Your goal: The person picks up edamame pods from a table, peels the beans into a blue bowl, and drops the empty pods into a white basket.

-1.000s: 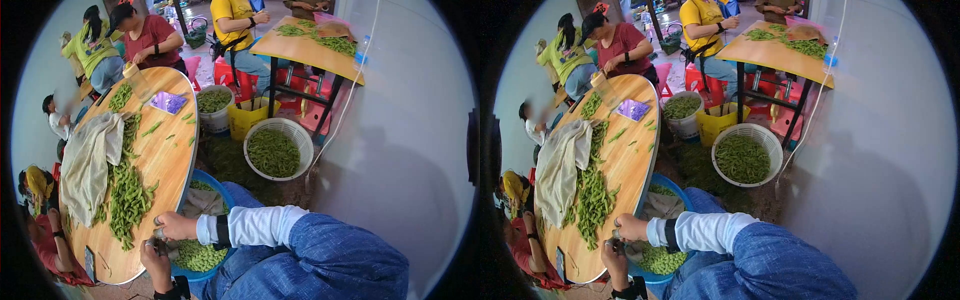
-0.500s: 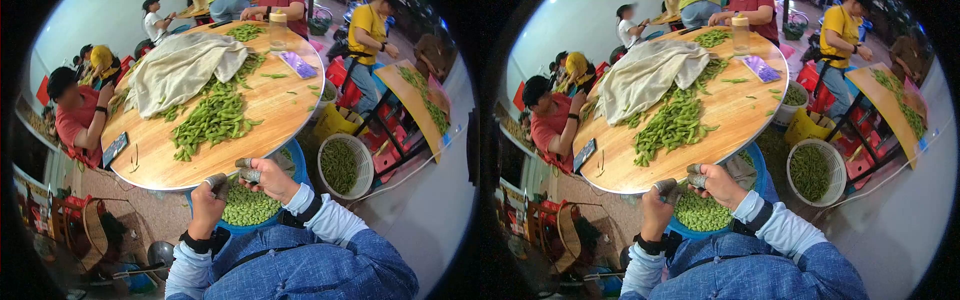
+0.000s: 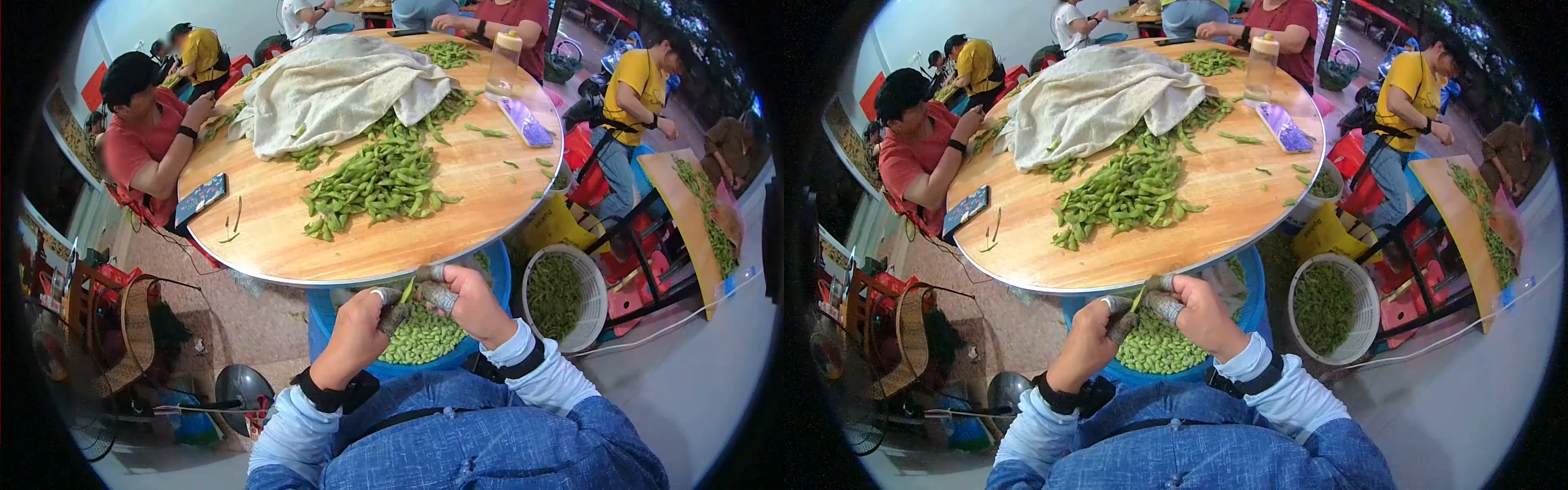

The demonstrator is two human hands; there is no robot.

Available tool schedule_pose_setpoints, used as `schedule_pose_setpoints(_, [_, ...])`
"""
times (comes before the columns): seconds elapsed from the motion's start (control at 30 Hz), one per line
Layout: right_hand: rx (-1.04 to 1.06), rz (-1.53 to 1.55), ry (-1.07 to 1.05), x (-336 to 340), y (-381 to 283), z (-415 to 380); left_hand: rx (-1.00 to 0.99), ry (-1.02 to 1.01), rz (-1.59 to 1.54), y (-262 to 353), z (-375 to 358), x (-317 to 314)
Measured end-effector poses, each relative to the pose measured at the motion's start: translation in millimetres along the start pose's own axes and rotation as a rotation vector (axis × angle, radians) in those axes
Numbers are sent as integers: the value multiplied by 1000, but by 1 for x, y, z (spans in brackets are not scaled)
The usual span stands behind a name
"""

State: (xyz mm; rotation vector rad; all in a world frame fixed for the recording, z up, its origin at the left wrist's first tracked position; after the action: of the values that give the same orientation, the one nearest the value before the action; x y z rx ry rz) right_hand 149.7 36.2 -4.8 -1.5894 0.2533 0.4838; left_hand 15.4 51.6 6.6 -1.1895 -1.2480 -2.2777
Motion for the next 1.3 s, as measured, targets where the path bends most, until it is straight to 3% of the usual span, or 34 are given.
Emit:
schedule_pose_setpoints(0.27, [-53, -114, -1, 15, 17, -7, -217, 28, 404, 22, 0, 4])
schedule_pose_setpoints(0.97, [-79, -74, 7, 12, 15, -11, -306, 5, 534, 30, -4, -1])
schedule_pose_setpoints(1.07, [-50, -51, -5, 12, 17, -9, -277, -3, 506, 25, -6, -2])
schedule_pose_setpoints(1.17, [-63, 75, -58, 11, 19, -8, -235, 54, 270, 20, -5, 1])
schedule_pose_setpoints(1.3, [-23, 312, -150, 15, 35, -3, -11, -21, -210, 4, -4, -7])
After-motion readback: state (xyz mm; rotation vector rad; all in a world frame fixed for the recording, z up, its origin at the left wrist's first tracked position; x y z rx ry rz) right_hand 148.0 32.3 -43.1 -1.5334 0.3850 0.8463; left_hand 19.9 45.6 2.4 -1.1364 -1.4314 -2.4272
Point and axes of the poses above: each hand's wrist, its own z-axis towards the middle knuckle, its own x-axis out of the back of the hand, y = z × x, the point moved 6 cm from there along z, towards the middle knuckle, and after that the axes turned 15 degrees about z, right-handed, at the moved point
